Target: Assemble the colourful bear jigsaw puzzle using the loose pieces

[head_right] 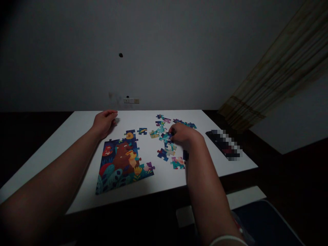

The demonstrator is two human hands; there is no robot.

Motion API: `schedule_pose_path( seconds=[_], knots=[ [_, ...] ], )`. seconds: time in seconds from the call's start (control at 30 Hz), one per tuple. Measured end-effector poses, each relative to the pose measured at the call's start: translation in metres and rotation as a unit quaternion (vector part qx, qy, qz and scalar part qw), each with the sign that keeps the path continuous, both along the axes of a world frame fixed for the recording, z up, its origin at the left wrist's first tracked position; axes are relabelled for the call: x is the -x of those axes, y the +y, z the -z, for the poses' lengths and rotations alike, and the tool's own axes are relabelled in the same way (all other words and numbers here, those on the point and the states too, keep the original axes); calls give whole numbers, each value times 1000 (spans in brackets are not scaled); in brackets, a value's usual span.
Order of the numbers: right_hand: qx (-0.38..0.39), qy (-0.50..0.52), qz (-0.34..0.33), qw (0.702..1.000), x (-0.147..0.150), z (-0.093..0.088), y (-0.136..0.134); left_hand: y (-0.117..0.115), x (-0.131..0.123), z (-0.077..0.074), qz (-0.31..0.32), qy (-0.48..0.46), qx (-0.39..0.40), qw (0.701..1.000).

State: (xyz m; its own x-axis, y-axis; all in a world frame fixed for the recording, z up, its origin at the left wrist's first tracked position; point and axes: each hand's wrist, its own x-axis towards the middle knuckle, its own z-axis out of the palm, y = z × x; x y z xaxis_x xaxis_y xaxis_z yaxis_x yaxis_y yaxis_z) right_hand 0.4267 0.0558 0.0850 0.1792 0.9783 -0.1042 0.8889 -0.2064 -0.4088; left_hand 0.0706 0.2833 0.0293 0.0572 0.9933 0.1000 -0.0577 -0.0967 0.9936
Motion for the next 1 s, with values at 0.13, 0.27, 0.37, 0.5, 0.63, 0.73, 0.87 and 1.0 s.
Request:
schedule_pose_path(
  seconds=[0.13, 0.27, 0.37, 0.5, 0.63, 0.73, 0.87, 1.0],
  knots=[
    [42, 24, 9, 999, 0, -3, 3, 1, 1, 1, 0, 0, -6, 1000],
    [34, 23, 18, 999, 1, -4, 2, 1, 1, 1, 2, -2, -7, 1000],
    [8, 33, 7, 999, 2, -6, 1, 1, 1, 0, 3, -7, -3, 1000],
    [-31, 27, -4, 999, 7, -13, -1, 0, 0, 0, -2, -9, 3, 1000],
    [-76, 47, 11, 996, 13, -20, 0, -1, -2, -1, -5, -6, 7, 1000],
    [-99, 75, 11, 992, 14, -20, 2, -2, -2, -2, -3, -4, 8, 1000],
    [-99, 89, 9, 991, 11, -16, 5, -2, -1, -3, 1, -6, 6, 1000],
    [-105, 96, -19, 990, 8, -13, 8, -3, -2, -3, 0, -12, 9, 1000]
  ],
)
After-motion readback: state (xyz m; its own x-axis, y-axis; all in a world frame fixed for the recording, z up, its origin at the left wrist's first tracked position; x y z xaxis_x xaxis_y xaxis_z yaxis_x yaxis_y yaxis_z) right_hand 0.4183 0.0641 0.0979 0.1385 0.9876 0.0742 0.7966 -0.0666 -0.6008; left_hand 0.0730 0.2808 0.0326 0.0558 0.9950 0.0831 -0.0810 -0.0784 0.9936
